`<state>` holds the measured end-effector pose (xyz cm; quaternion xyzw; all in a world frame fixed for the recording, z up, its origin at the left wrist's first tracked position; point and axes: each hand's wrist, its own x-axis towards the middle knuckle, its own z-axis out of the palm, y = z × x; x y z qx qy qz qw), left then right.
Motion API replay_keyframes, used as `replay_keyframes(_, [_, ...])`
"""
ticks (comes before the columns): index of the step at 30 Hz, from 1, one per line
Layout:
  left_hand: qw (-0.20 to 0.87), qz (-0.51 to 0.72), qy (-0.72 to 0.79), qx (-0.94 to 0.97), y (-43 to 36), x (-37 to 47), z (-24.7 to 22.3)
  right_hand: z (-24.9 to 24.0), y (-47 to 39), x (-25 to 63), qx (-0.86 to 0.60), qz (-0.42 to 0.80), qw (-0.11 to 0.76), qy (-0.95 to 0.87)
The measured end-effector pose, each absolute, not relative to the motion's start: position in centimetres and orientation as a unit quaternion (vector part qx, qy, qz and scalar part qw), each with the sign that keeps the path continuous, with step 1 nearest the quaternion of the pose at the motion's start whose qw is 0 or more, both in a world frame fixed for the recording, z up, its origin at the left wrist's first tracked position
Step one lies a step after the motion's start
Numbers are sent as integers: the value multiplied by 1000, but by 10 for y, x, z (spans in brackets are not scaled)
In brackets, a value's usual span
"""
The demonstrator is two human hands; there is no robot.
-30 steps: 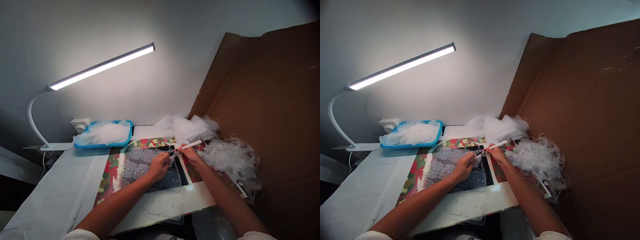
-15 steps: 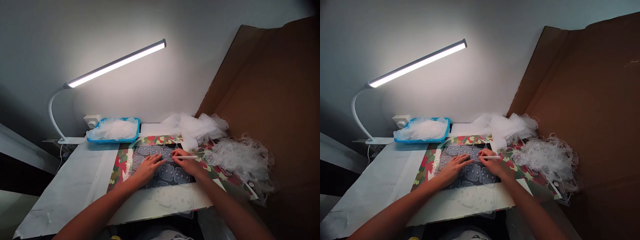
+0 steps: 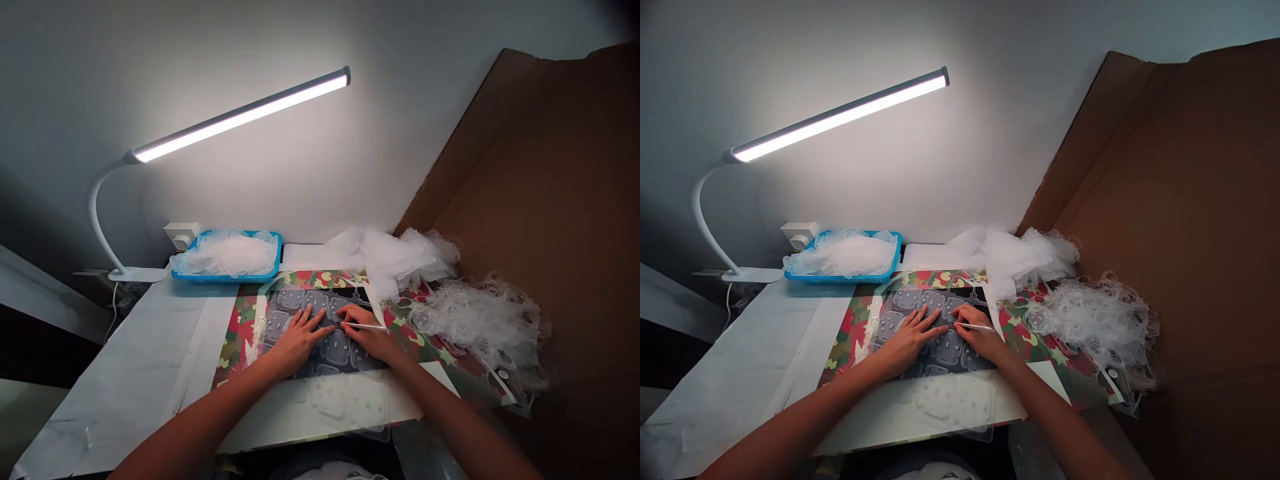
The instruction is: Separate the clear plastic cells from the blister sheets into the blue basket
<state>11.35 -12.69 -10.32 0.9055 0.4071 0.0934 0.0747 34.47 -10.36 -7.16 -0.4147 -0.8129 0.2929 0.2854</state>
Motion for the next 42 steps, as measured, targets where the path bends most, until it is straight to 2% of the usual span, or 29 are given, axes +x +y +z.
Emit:
replay_keyframes(9, [69, 105, 413, 902, -128, 116, -106, -81, -99, 344, -413, 283, 299, -812])
replay_keyframes(26, [95, 62, 427, 897, -128, 118, -99, -72, -96, 354, -373, 294, 255, -842])
replay_keyframes(29, [91, 43, 429, 898, -129, 118, -97, -79, -99, 354, -372, 253, 256, -856])
replay_keyframes(32, [84, 29, 429, 899, -130, 118, -92, -91, -102, 346, -357, 152, 265, -883])
replay_keyframes(36, [88, 18, 437, 895, -130, 118, -87, -91, -91, 346, -405, 120, 333, -843])
replay_keyframes(40, [97, 13, 445, 890, -130, 119, -86, -79, -63, 391, -598, 127, 505, -609])
replay_keyframes(42, [101, 7, 448, 888, -130, 121, -86, -77, -51, 425, -648, 138, 547, -512])
